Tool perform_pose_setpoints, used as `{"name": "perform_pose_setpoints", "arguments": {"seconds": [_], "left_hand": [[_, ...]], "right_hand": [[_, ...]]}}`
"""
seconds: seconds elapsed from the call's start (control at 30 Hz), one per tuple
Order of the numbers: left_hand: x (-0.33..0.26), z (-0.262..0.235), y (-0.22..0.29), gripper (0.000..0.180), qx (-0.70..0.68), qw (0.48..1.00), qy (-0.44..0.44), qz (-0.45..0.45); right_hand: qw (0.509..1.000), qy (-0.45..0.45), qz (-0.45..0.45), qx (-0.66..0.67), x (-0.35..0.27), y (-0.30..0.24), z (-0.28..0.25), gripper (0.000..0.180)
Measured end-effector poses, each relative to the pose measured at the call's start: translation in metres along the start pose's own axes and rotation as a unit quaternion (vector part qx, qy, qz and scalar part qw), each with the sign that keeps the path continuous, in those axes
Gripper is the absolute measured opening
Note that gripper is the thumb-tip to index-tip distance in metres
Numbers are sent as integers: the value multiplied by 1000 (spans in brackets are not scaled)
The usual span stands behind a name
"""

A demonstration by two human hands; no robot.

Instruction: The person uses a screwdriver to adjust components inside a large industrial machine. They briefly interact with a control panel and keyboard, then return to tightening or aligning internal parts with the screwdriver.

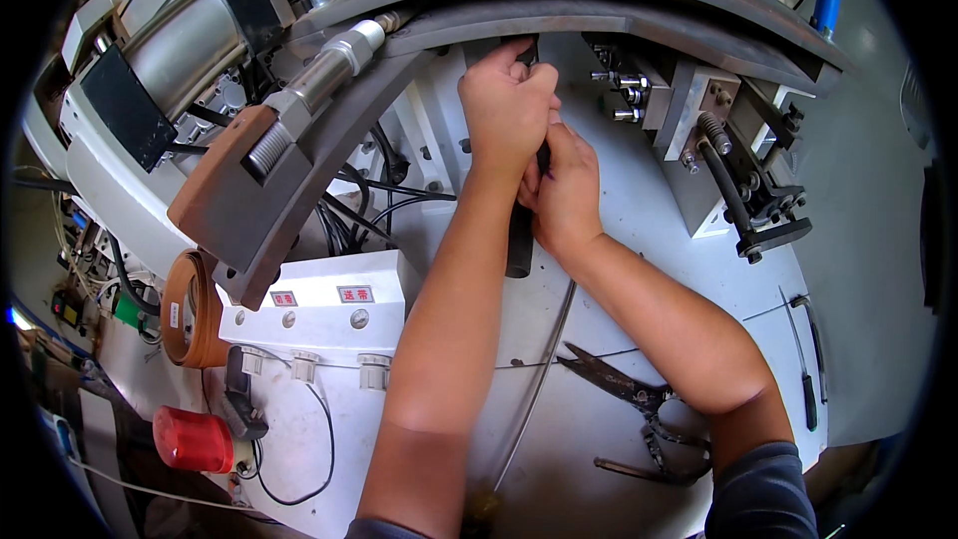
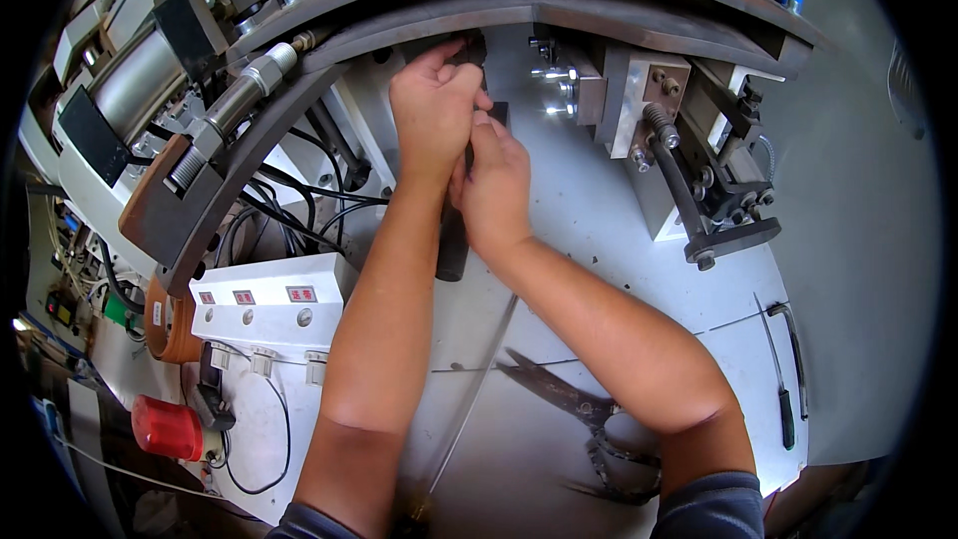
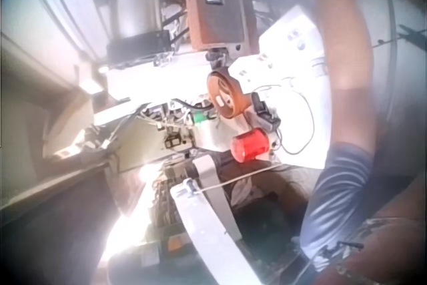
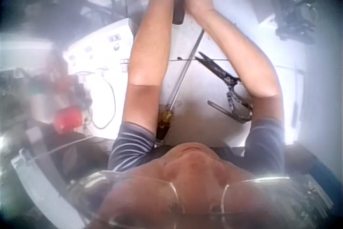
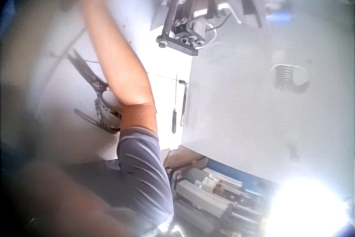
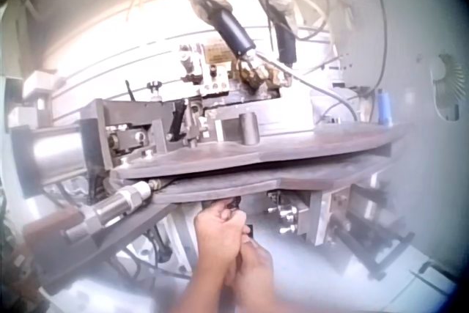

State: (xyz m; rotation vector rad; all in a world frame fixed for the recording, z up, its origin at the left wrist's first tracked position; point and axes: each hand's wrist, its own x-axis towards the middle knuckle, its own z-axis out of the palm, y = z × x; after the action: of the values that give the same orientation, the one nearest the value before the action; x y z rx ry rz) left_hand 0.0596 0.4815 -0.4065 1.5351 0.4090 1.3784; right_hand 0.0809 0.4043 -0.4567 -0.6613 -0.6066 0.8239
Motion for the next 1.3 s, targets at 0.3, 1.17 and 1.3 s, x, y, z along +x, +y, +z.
{"name": "perform_pose_setpoints", "arguments": {"seconds": [0.3,1.17,1.3], "left_hand": [[20,-4,-23,15,27,996,-15,81],[24,7,-25,15,-53,996,21,71],[24,4,-25,12,-49,998,31,38]], "right_hand": [[996,-25,68,-45,16,-14,-4,32],[993,-58,99,-41,36,-41,-11,36],[994,-16,51,-97,28,-33,-3,38]]}}
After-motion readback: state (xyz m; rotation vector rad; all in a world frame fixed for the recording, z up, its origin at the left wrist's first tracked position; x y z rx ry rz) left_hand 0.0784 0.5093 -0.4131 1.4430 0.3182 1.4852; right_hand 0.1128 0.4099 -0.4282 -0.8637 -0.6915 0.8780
